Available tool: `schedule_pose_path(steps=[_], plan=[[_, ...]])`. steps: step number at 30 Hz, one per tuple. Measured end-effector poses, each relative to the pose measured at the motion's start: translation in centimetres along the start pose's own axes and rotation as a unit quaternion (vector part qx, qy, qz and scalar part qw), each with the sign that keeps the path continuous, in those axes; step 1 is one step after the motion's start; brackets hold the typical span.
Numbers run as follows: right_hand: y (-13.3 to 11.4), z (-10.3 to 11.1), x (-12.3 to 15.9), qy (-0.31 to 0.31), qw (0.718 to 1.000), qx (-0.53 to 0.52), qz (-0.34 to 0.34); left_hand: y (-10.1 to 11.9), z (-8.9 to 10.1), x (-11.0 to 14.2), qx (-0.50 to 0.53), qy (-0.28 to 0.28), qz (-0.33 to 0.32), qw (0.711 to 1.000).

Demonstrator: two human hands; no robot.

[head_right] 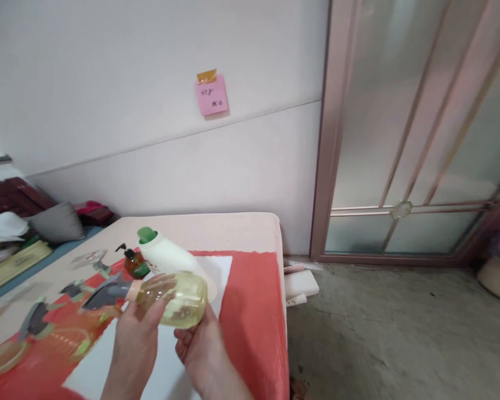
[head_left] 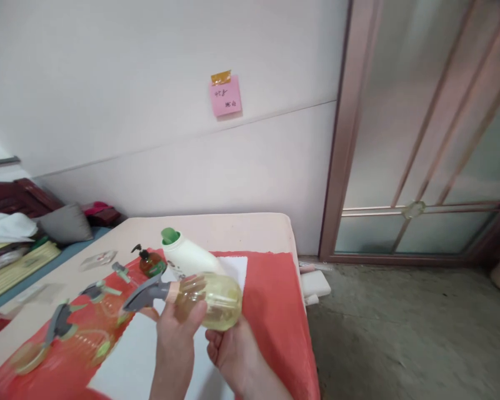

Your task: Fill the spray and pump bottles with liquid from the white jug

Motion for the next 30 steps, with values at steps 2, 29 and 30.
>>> schedule_pose_path(steps=[2, 29, 30], plan=[[0.5, -0.2, 0.1, -0.009, 1.0, -0.013, -0.009, -1.8, 3.8, -0.5, -0.03, 0.044, 0.009, 0.999], [0.1, -2.0, 3.0, -0.029, 0.692, 0.567, 0.446, -9.4, 7.4, -2.4, 0.281, 0.117, 0.24, 0.922], [0.5, -2.4, 3.6, -0.055, 0.636, 0.595, 0.487, -9.6, 7.5, -2.4, 0.291, 0.125, 0.251, 0.915]])
Point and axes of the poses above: each hand's wrist, its own x-axis away from the middle knuckle, its own z-axis out of the back of the hand, y = z × x, the point moved 8 cm from there along -x, towards the middle knuckle, and after that the axes turned 8 degrees about -x, right-handed, at the moved point
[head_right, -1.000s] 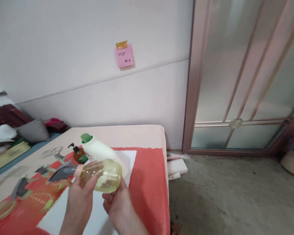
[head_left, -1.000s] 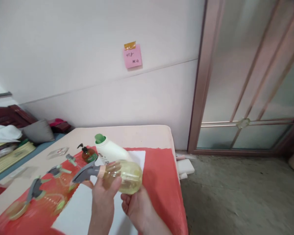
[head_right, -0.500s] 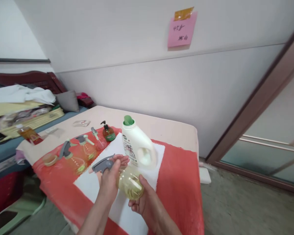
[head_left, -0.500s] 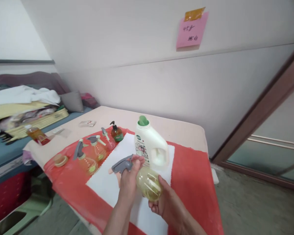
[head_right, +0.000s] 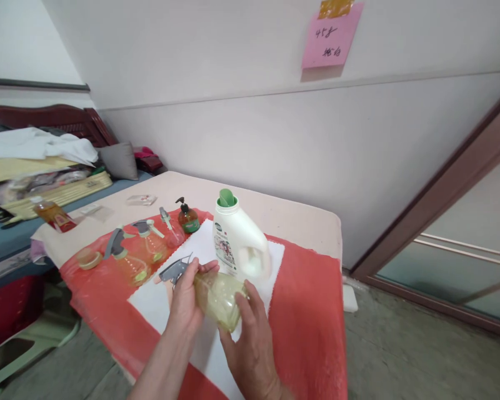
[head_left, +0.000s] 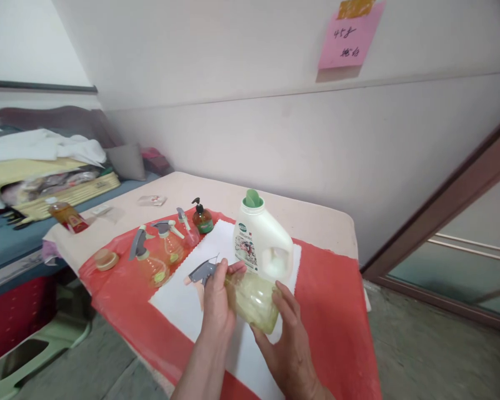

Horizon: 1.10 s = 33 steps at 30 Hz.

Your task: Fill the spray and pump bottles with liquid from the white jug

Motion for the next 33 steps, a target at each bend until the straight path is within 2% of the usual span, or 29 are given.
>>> schedule_pose_path(steps=[1, 2, 3, 5, 6, 7, 9, 11, 14, 17, 18, 20, 24, 29, 31, 33], plan=[[-0.5, -0.3, 0.3, -0.015, 0.999, 0.022, 0.044, 0.0, 0.2, -0.1, 0.01, 0.006, 0.007, 1.0], [-0.6, -0.6, 0.6, -0.027, 0.998, 0.027, 0.057, 0.0, 0.2, -0.2, 0.018, 0.009, 0.012, 1.0], [-0.3, -0.8, 0.6, -0.032, 0.999, 0.016, 0.037, 0.2, 0.3, -0.2, 0.025, 0.008, 0.014, 1.0], [0.8, -0.9, 0.5, -0.02, 0.996, -0.056, -0.068, 0.6, 0.2, -0.3, 0.035, -0.003, 0.007, 0.999], [1.6, -1.1, 0.4, -0.013, 0.983, -0.117, -0.14, 0.9, 0.1, -0.4, 0.043, -0.014, 0.0, 0.999], [2.3, -1.4, 0.5, -0.007, 0.96, -0.184, -0.211, 1.2, 0.0, -0.5, 0.051, -0.025, -0.009, 0.998], [3.3, -2.1, 0.7, 0.0, 0.893, -0.305, -0.332, 2.2, 0.1, -0.9, 0.067, -0.033, -0.031, 0.997], [4.1, -2.7, 1.1, 0.004, 0.828, -0.381, -0.412, 3.5, 0.8, -1.4, 0.081, -0.018, -0.056, 0.995], [5.0, -3.3, 1.8, 0.009, 0.757, -0.445, -0.478, 6.0, 2.8, -2.2, 0.114, 0.033, -0.094, 0.988], [5.6, -3.2, 2.5, 0.038, 0.722, -0.474, -0.504, 8.0, 4.8, -2.7, 0.14, 0.078, -0.128, 0.979], [5.5, -3.0, 2.4, 0.047, 0.722, -0.477, -0.499, 8.3, 5.2, -2.7, 0.143, 0.086, -0.132, 0.977], [4.7, -2.3, 1.6, 0.05, 0.743, -0.483, -0.461, 8.3, 5.4, -2.8, 0.14, 0.088, -0.126, 0.978], [1.4, 0.5, -2.2, 0.046, 0.834, -0.441, -0.329, 6.5, 4.0, -2.7, 0.101, 0.059, -0.084, 0.99], [-2.6, 4.3, -9.1, 0.06, 0.938, -0.265, -0.217, 4.7, 2.0, -2.1, 0.074, 0.019, -0.053, 0.996], [-3.9, 5.5, -12.1, 0.076, 0.963, -0.184, -0.179, 4.5, 1.8, -1.9, 0.074, 0.016, -0.043, 0.996], [-5.1, 5.8, -14.8, 0.056, 0.979, -0.128, -0.151, 4.4, 1.9, -1.8, 0.078, 0.017, -0.036, 0.996]])
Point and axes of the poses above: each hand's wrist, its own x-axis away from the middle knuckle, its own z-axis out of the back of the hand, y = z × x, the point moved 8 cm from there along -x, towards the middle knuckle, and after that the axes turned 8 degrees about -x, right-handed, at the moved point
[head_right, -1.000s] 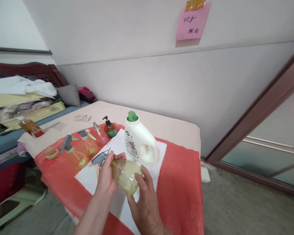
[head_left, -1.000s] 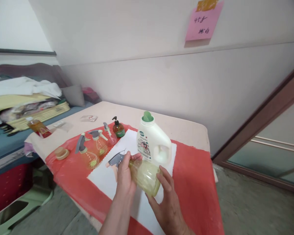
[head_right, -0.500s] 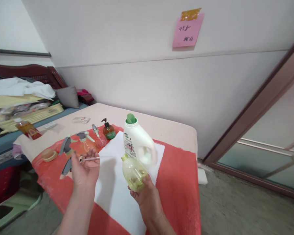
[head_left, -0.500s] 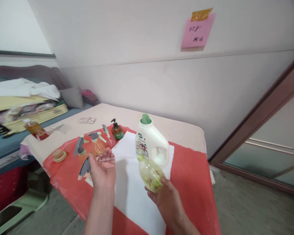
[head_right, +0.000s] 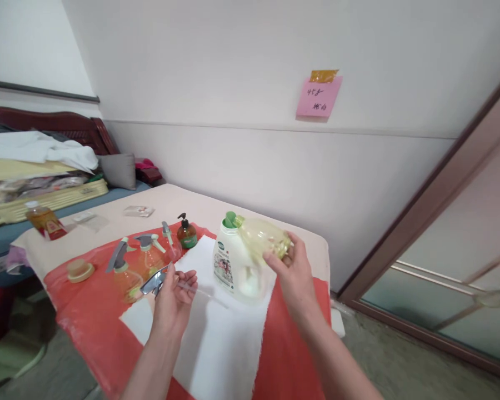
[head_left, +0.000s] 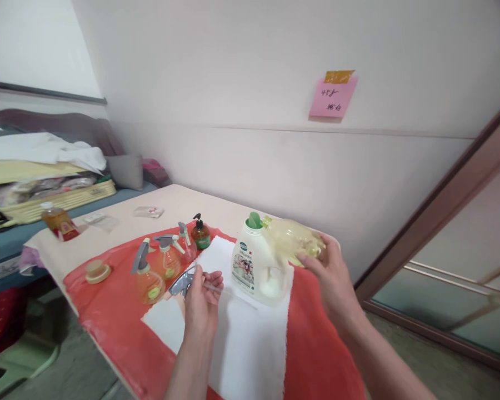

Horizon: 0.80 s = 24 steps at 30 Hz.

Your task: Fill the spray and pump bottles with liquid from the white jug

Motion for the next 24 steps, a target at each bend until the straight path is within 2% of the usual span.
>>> schedule_pose_path(steps=[4, 8, 11, 15, 24], plan=[[-2.3, -0.9, -3.0, -0.038, 0.989, 0.14, 0.028, 0.1, 0.1, 0.0, 0.009, -0.001, 0.009, 1.0], [-4.0, -1.7, -4.6, -0.068, 0.955, 0.28, 0.067, 0.1, 0.3, -0.2, 0.015, 0.002, 0.017, 1.0], [-5.4, -2.5, -5.4, -0.078, 0.931, 0.344, 0.094, 0.2, 0.3, -0.3, 0.017, 0.001, 0.019, 1.0], [-7.2, -4.2, -6.4, -0.089, 0.92, 0.366, 0.109, 0.5, 0.2, -0.1, 0.03, 0.001, 0.025, 0.999], [-9.0, -8.2, -7.8, -0.083, 0.936, 0.326, 0.101, 0.9, 0.3, 0.1, 0.068, 0.008, 0.04, 0.997]])
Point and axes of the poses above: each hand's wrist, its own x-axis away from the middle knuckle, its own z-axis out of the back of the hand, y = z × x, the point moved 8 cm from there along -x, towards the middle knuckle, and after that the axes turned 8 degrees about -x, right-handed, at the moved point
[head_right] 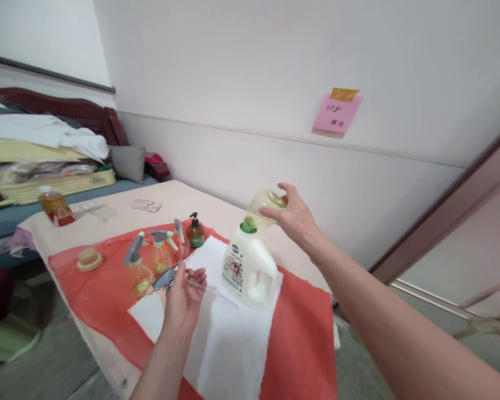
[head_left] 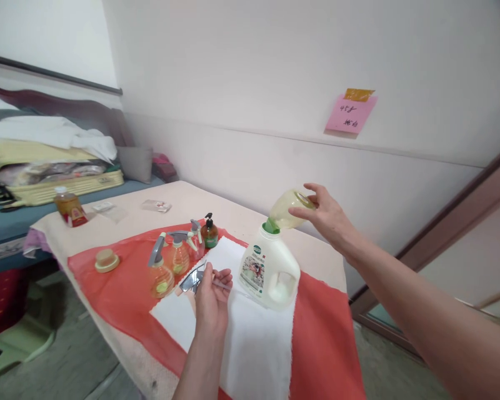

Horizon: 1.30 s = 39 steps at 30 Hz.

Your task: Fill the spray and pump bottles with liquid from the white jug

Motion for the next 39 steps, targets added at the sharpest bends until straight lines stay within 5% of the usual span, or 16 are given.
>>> schedule_pose_path(steps=[14, 23, 26, 33, 36, 39], plan=[[-1.4, -1.1, 0.2, 0.018, 0.999, -0.021, 0.024, 0.2, -0.1, 0.2, 0.01, 0.008, 0.008, 1.0], [6.8, 0.6, 6.1, 0.068, 0.985, -0.157, -0.037, -0.1, 0.0, 0.0, -0.014, 0.008, 0.002, 1.0], [10.1, -0.2, 9.6, 0.09, 0.952, -0.268, -0.119, -0.3, 0.1, -0.4, -0.029, 0.003, -0.009, 1.0], [15.2, -5.8, 17.9, 0.019, 0.788, -0.563, -0.247, -0.6, 0.2, -0.8, -0.061, 0.005, -0.019, 0.998], [17.4, -6.8, 20.2, 0.015, 0.767, -0.586, -0.259, -0.3, 0.4, -1.1, -0.059, 0.014, -0.026, 0.998], [19.1, -7.4, 21.5, 0.003, 0.782, -0.553, -0.288, 0.3, 0.8, -1.4, -0.046, 0.031, -0.037, 0.998]])
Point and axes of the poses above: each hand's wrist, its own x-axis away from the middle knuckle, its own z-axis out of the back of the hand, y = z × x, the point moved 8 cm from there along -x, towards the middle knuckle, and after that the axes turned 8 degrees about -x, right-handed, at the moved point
